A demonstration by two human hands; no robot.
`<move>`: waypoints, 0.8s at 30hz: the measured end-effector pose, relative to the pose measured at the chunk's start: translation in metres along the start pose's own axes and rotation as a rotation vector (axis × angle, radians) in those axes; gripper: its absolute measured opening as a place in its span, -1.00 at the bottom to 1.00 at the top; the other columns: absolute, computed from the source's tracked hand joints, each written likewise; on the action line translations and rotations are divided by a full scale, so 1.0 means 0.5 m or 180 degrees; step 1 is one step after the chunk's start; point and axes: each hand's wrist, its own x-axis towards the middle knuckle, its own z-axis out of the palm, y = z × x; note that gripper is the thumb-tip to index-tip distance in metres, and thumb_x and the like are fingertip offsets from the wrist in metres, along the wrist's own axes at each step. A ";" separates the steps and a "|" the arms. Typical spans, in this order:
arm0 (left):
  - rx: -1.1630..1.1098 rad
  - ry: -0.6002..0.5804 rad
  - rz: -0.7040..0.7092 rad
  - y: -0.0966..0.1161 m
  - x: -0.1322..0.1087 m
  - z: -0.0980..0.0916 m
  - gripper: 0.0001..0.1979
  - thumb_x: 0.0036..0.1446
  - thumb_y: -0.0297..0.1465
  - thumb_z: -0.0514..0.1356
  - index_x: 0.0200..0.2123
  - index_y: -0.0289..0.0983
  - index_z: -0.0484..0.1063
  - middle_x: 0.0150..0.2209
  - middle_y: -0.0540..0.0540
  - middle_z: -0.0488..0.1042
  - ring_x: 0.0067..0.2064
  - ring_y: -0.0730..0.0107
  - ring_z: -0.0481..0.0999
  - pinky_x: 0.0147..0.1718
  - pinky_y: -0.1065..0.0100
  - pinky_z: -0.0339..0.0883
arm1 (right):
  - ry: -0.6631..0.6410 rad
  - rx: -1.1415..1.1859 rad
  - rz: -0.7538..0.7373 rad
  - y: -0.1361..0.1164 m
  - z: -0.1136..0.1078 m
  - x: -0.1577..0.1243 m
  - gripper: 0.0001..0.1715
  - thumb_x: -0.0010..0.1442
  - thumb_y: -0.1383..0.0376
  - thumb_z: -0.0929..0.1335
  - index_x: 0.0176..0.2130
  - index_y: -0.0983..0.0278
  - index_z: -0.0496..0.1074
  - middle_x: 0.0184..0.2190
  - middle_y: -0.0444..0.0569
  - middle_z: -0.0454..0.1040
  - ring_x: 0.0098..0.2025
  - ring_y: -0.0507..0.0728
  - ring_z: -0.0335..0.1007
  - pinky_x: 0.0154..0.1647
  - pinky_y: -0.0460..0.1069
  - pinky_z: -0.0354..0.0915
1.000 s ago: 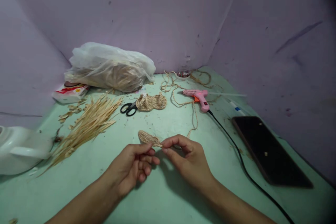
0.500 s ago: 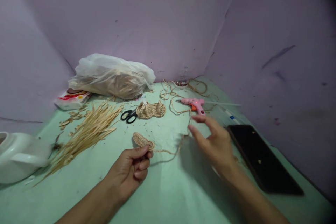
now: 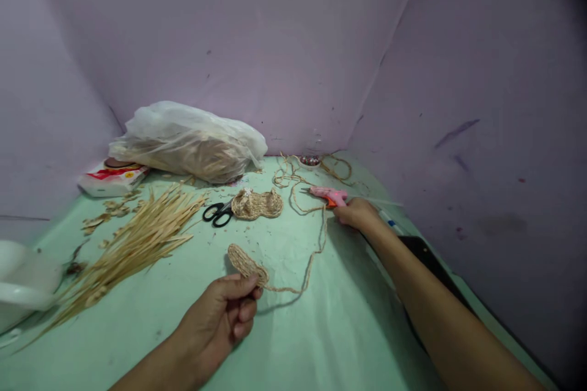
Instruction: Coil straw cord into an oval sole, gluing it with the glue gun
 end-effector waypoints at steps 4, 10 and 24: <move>0.0001 -0.0174 -0.0101 0.004 0.000 -0.001 -0.84 0.07 -0.57 0.15 -0.55 -0.38 0.33 -0.58 -0.02 0.35 -0.72 0.68 0.14 -0.81 0.61 -0.06 | -0.0153 0.0647 0.0145 -0.005 0.009 -0.007 -0.63 0.26 0.20 0.31 0.02 0.29 0.34 -0.01 0.03 0.39 -0.09 0.16 0.40 -0.12 0.14 0.38; -0.0149 -0.0290 -0.0165 0.016 -0.003 -0.004 -0.86 0.10 -0.54 0.14 -0.50 -0.38 0.32 -0.56 -0.01 0.34 -0.70 0.69 0.15 -0.79 0.62 -0.06 | -0.0191 0.1785 -0.0470 -0.025 0.001 -0.118 -0.68 0.12 0.25 0.33 -0.10 0.26 0.36 -0.14 0.00 0.49 -0.31 0.07 0.43 -0.37 -0.06 0.35; -0.0580 -0.0428 -0.0203 0.032 0.011 -0.016 -0.88 0.14 -0.51 0.08 -0.46 -0.35 0.29 -0.59 0.02 0.29 -0.71 0.68 0.13 -0.78 0.61 -0.10 | -0.1120 0.1878 -0.1803 0.064 0.040 -0.286 -0.65 0.09 0.10 0.38 -0.15 0.22 0.47 -0.20 0.04 0.54 -0.21 0.17 0.42 -0.15 0.03 0.33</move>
